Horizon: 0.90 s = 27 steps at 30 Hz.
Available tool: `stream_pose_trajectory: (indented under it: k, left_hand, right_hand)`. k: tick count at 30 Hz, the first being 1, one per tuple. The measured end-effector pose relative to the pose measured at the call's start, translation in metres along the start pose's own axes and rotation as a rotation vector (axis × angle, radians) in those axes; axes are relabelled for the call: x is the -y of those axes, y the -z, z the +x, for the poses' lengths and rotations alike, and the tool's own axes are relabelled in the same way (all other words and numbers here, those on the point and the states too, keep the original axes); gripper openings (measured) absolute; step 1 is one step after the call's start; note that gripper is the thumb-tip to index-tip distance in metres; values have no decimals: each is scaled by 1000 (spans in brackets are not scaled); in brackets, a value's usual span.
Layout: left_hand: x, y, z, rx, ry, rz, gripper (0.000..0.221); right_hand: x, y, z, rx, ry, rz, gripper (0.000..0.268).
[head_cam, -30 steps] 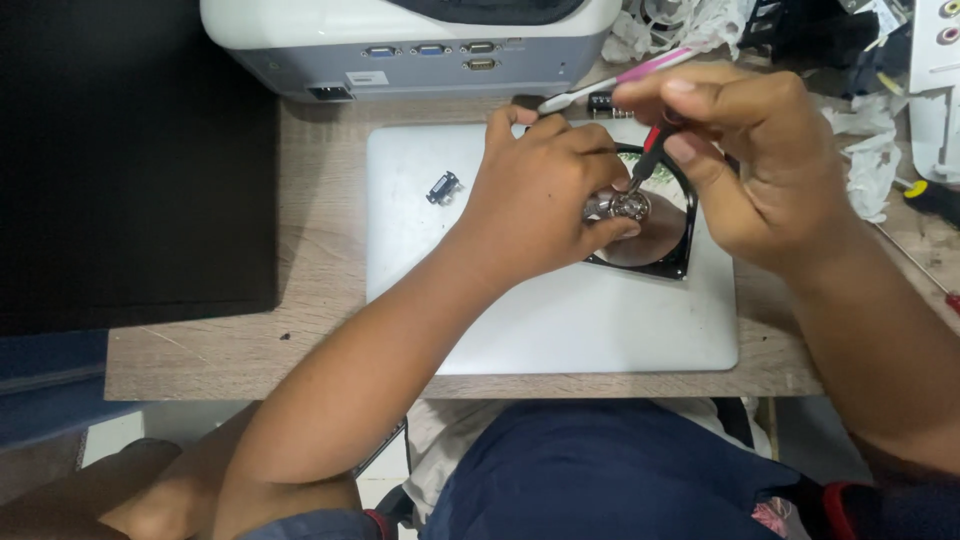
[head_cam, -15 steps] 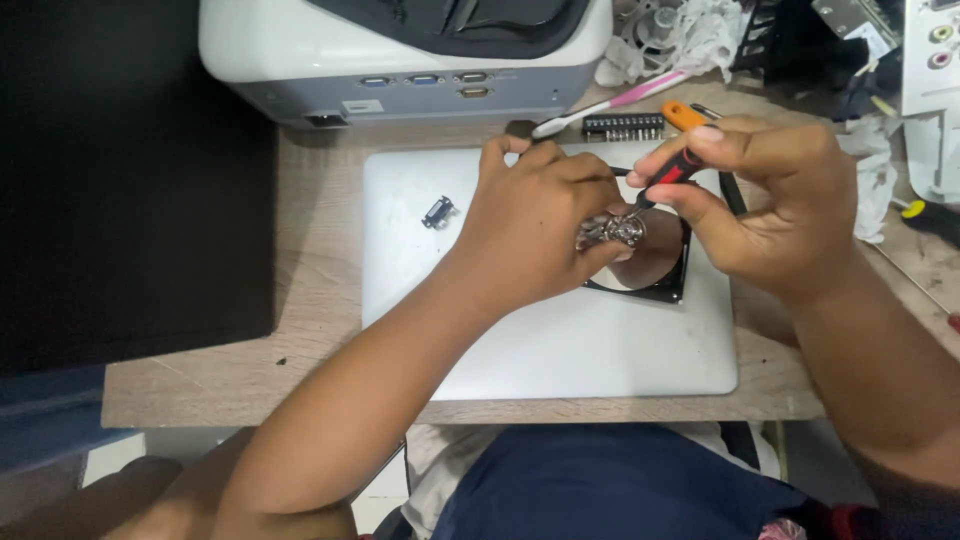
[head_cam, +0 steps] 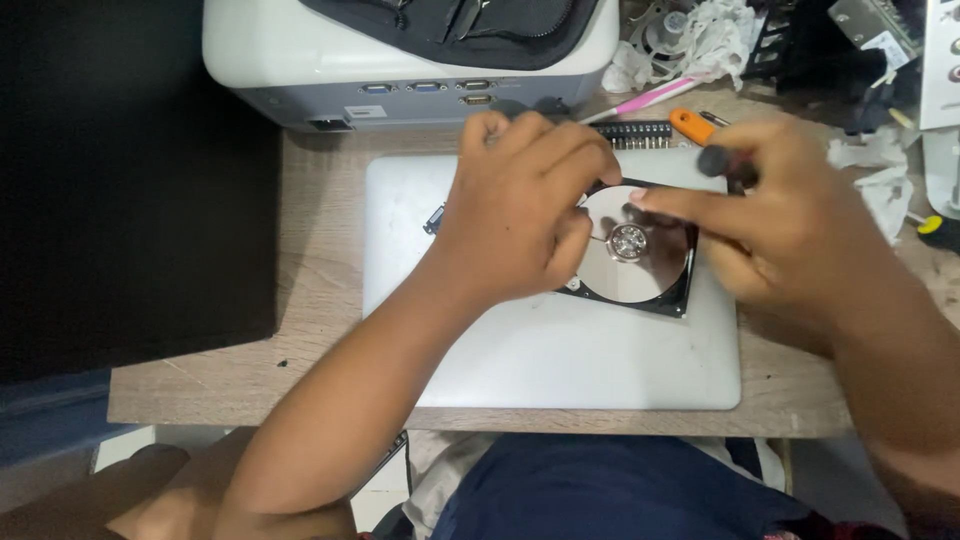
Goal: Disassembling a hard drive by removing internal screws and components using a precision screwdriver.
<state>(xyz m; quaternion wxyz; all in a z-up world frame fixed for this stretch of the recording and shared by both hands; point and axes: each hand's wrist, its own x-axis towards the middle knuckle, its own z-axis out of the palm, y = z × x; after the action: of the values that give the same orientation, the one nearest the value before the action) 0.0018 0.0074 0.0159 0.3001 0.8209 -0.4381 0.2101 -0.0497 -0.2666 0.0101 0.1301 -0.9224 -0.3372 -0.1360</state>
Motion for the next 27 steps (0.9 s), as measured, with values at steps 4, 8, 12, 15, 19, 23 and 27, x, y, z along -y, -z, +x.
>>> stream_pose_trajectory:
  k: [4,8,12,15,19,23,27]
  left_hand:
    - [0,0,1,-56,28,35,34]
    - [2,-4,0,-51,56,104,30]
    - [6,-7,-2,0,94,115,29]
    - [4,-5,-1,1,104,111,28]
    - [5,-5,-1,-6,91,133,29]
    - [6,-5,-1,2,96,143,28]
    - [6,-5,-1,-6,97,150,29]
  right_hand:
    - [-8,-22,-2,5,124,36,50]
    - [-9,-24,0,7,115,143,41]
    - [-12,-22,-7,-102,80,39,27]
    - [-9,-20,-8,-172,93,84,29]
    - [-13,-29,-7,-91,120,-9,52]
    - [-6,-28,1,-20,135,-39,42]
    - [-2,-14,-3,-118,117,68,20]
